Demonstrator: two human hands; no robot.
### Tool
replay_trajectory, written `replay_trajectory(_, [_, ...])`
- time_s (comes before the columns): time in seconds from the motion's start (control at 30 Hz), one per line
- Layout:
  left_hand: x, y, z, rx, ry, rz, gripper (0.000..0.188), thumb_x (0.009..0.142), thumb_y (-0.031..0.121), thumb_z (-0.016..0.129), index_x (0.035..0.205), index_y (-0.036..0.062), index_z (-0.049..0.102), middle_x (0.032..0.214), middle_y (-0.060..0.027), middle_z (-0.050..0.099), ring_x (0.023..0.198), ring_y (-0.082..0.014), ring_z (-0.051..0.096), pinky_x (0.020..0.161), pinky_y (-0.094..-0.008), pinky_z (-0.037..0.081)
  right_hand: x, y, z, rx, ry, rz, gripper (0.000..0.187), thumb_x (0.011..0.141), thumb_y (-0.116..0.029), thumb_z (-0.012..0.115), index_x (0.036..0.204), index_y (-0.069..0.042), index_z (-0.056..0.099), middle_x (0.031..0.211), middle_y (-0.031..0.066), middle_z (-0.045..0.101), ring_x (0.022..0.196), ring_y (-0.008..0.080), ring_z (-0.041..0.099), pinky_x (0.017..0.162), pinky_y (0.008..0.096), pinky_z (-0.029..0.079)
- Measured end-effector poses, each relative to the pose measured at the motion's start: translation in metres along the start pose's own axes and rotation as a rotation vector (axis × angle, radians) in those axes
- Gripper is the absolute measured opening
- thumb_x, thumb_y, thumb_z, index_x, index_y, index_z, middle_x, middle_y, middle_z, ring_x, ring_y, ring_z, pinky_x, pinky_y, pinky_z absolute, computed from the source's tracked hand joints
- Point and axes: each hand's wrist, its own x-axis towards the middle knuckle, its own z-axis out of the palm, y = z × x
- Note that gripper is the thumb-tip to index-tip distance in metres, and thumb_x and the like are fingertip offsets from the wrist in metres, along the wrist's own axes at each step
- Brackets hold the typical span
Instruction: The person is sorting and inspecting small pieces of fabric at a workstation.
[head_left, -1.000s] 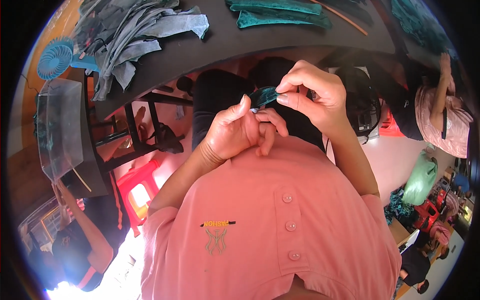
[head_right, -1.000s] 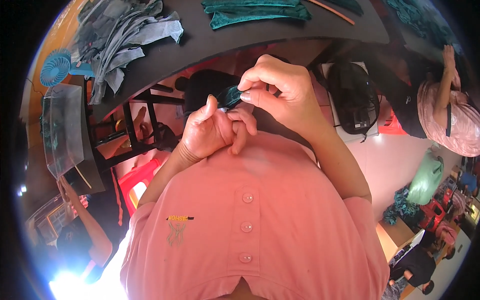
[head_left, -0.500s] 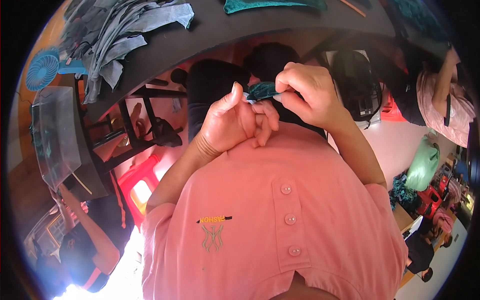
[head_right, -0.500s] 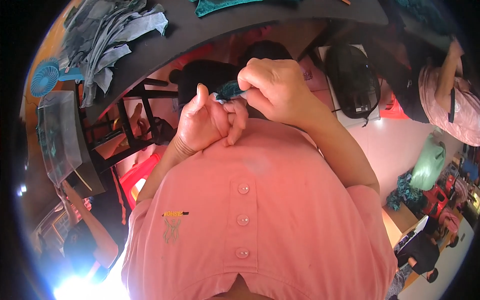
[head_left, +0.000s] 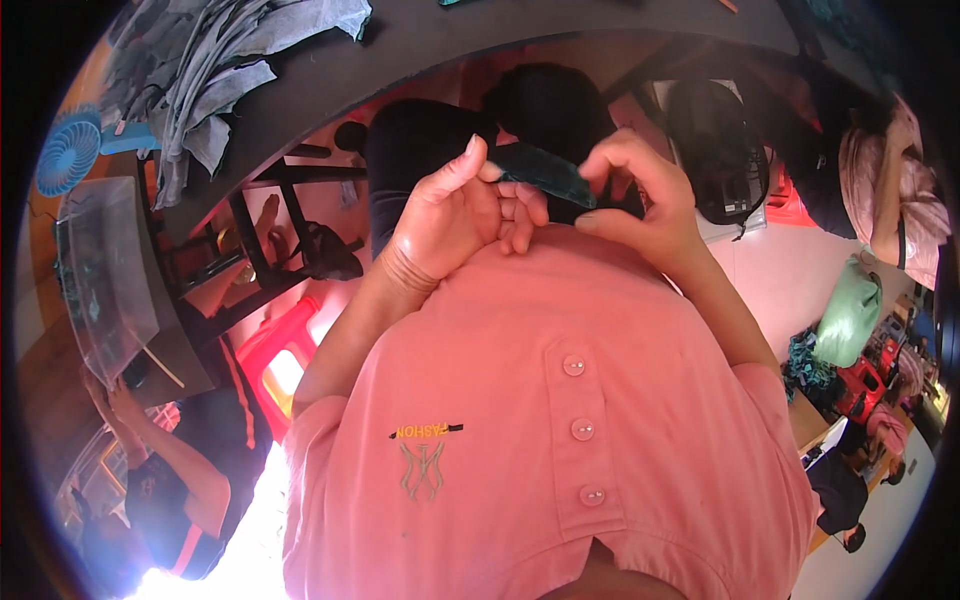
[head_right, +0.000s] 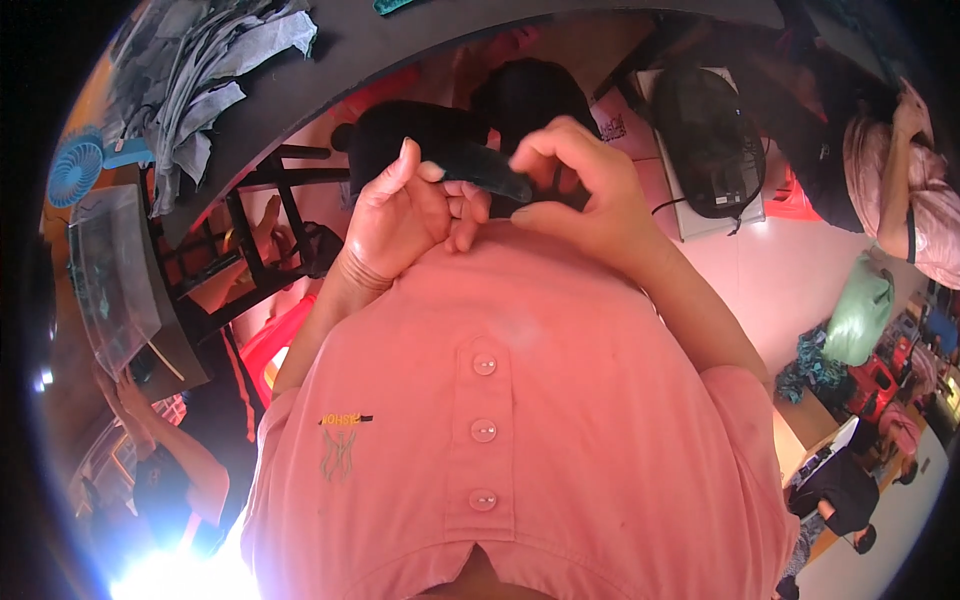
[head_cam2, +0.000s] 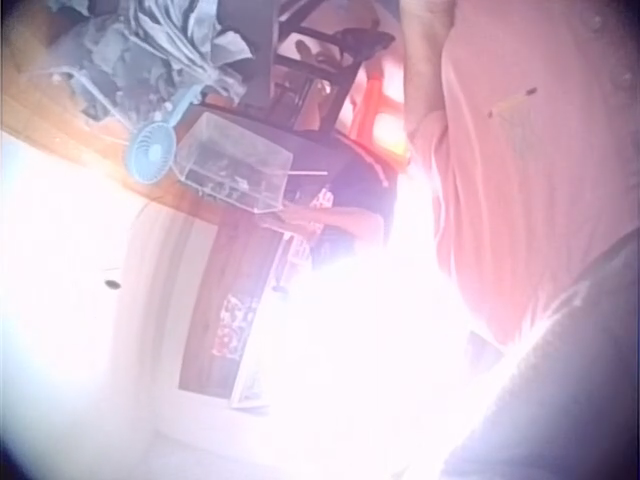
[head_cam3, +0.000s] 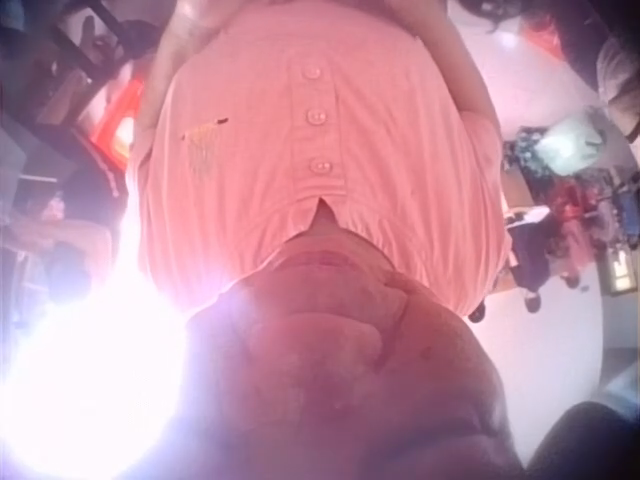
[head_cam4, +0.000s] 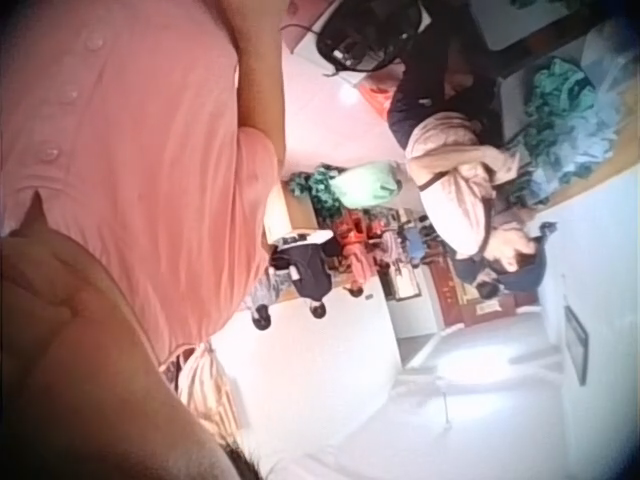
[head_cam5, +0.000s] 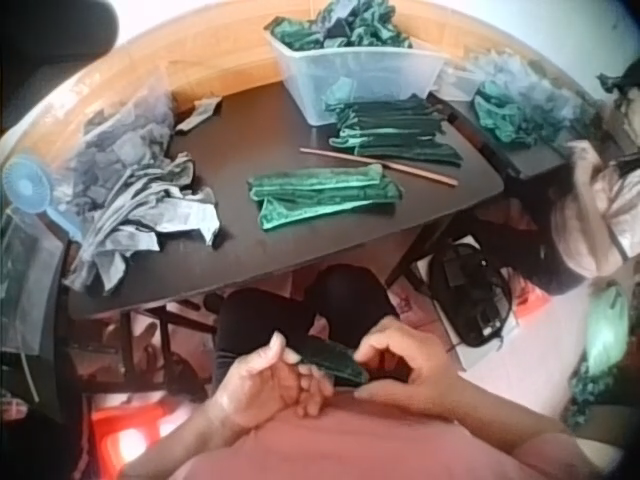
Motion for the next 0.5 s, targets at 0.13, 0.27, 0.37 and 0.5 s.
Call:
replay_trajectory(0.13, [0.004, -0.001, -0.002, -0.098, -0.003, -0.098, 0.059, 0.095, 0.057, 0.044, 0.104, 0.0020, 0.064, 0.090, -0.0188, 0.065, 0.068, -0.0238, 0.059, 0.068, -0.0323, 0.047, 0.019, 0.004, 0.010, -0.513, 0.143, -0.571, 0.023, 0.075, -0.003, 0.074, 0.094, -0.002, 0.061, 0.085, 0.0068, 0.057, 0.071, 0.0118, 0.055, 0.066, 0.0245, 0.042])
replay_trajectory(0.27, [0.001, 0.000, -0.005, 0.030, -0.084, -0.128, 0.057, 0.097, 0.049, 0.048, 0.116, -0.0025, 0.061, 0.093, -0.0189, 0.065, 0.071, -0.0226, 0.061, 0.070, -0.0313, 0.047, 0.017, 0.002, 0.001, 0.028, 0.319, -0.089, 0.009, 0.079, -0.005, 0.071, 0.081, 0.000, 0.063, 0.077, -0.0004, 0.057, 0.071, 0.0079, 0.053, 0.065, 0.0224, 0.042])
replay_trajectory(0.37, [-0.017, 0.015, -0.007, 0.290, -0.156, 0.012, 0.055, 0.095, 0.040, 0.055, 0.129, -0.0028, 0.056, 0.098, -0.0199, 0.065, 0.076, -0.0213, 0.063, 0.072, -0.0309, 0.049, 0.008, -0.016, -0.025, 0.194, 0.512, -0.108, 0.006, 0.081, -0.002, 0.066, 0.084, 0.000, 0.062, 0.078, 0.0030, 0.059, 0.066, 0.0116, 0.056, 0.064, 0.0228, 0.043])
replay_trajectory(0.5, [-0.028, 0.025, -0.046, 0.604, 0.184, 0.173, 0.050, 0.084, 0.014, 0.069, 0.129, -0.0022, 0.058, 0.104, -0.0130, 0.066, 0.085, -0.0168, 0.062, 0.071, -0.0291, 0.050, -0.006, -0.029, -0.083, 0.044, 0.411, -0.131, 0.006, 0.082, -0.001, 0.062, 0.088, 0.001, 0.063, 0.078, 0.0053, 0.060, 0.064, 0.0132, 0.057, 0.059, 0.0243, 0.044])
